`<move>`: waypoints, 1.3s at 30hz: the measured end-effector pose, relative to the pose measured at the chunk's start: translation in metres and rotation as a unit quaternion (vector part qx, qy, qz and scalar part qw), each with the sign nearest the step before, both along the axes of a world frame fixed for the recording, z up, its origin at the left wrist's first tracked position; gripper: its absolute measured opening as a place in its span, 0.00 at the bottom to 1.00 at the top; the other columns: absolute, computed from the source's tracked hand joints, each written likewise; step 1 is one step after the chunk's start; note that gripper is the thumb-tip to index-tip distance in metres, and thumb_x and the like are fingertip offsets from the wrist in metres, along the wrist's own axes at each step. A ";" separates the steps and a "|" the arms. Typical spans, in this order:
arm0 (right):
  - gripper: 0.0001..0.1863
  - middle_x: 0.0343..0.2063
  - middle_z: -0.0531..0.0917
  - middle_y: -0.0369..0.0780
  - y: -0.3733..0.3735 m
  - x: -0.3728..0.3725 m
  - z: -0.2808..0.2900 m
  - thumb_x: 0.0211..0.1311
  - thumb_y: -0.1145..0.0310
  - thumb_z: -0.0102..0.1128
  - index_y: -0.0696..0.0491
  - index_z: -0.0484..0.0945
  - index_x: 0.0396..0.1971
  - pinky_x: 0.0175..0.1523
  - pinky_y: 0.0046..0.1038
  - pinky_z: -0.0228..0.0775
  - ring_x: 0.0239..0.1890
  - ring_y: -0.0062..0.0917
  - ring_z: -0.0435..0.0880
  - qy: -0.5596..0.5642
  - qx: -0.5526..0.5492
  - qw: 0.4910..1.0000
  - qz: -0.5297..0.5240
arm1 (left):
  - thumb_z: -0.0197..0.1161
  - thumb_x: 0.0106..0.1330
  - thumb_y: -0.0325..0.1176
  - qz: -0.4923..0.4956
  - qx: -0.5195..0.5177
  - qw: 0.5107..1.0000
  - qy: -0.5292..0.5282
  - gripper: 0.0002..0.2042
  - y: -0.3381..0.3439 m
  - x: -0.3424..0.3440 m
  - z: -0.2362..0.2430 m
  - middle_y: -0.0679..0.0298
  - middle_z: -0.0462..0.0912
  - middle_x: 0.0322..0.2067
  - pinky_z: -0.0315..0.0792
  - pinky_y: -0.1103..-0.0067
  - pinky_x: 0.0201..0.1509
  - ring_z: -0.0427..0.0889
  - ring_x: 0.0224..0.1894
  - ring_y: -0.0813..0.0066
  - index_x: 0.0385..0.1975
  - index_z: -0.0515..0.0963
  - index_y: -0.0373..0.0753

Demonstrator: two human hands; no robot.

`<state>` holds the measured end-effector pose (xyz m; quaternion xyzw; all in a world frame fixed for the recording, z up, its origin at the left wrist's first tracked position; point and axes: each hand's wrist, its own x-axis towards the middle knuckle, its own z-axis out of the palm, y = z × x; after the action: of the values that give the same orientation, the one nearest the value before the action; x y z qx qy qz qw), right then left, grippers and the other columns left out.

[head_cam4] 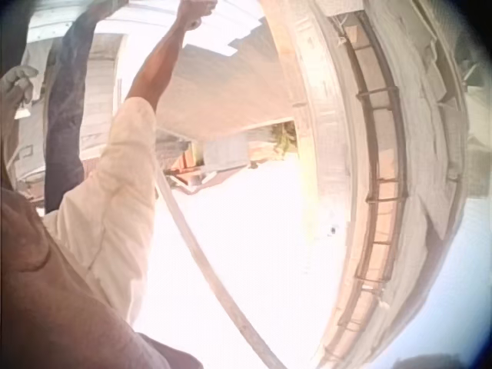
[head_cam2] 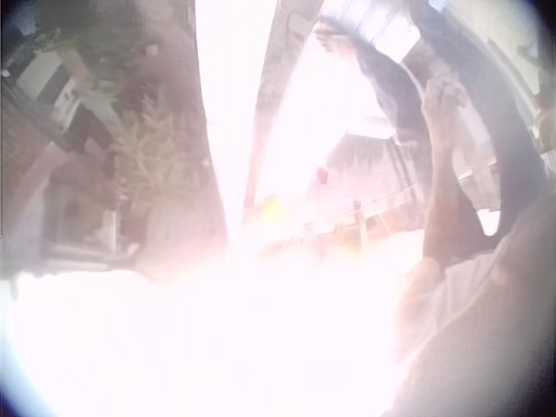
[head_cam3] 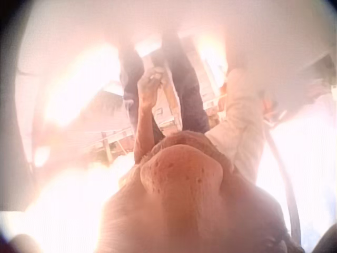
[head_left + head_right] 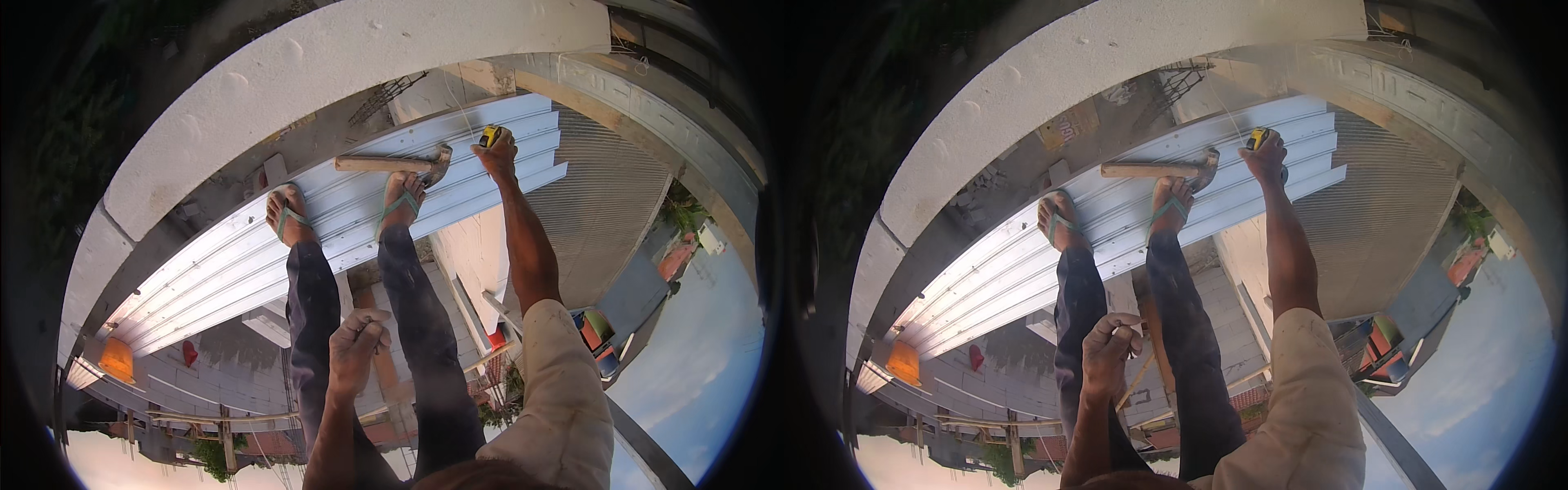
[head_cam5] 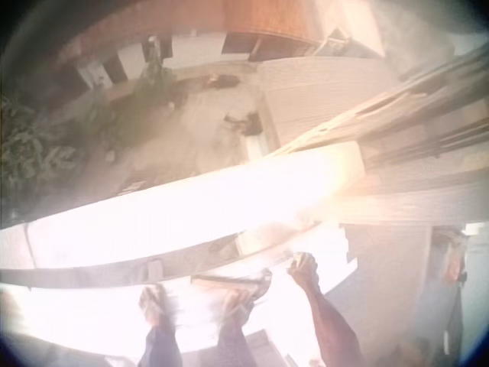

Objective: The person installs white roof panels on a curved structure, using a hammer to secure nails and a tape measure to check dimensions. They retrieve nails from a bucket and repeatedly hammer them into the panels while standing on the roof.

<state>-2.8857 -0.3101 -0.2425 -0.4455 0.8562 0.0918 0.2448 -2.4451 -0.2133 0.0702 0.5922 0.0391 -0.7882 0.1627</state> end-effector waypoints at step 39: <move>0.09 0.27 0.76 0.34 0.083 0.207 -0.074 0.67 0.65 0.50 0.52 0.78 0.35 0.28 0.25 0.69 0.27 0.23 0.75 -0.466 -0.100 0.508 -0.717 | 0.62 0.74 0.26 0.254 -0.010 0.967 -0.015 0.06 0.000 -0.021 -0.017 0.61 0.84 0.37 0.85 0.73 0.45 0.87 0.39 0.72 0.44 0.79 0.31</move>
<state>-2.6790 -0.2272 -0.3170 0.3204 0.6498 -0.4226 0.5445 -2.4660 -0.2134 0.0535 0.5729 0.1782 -0.7124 0.3641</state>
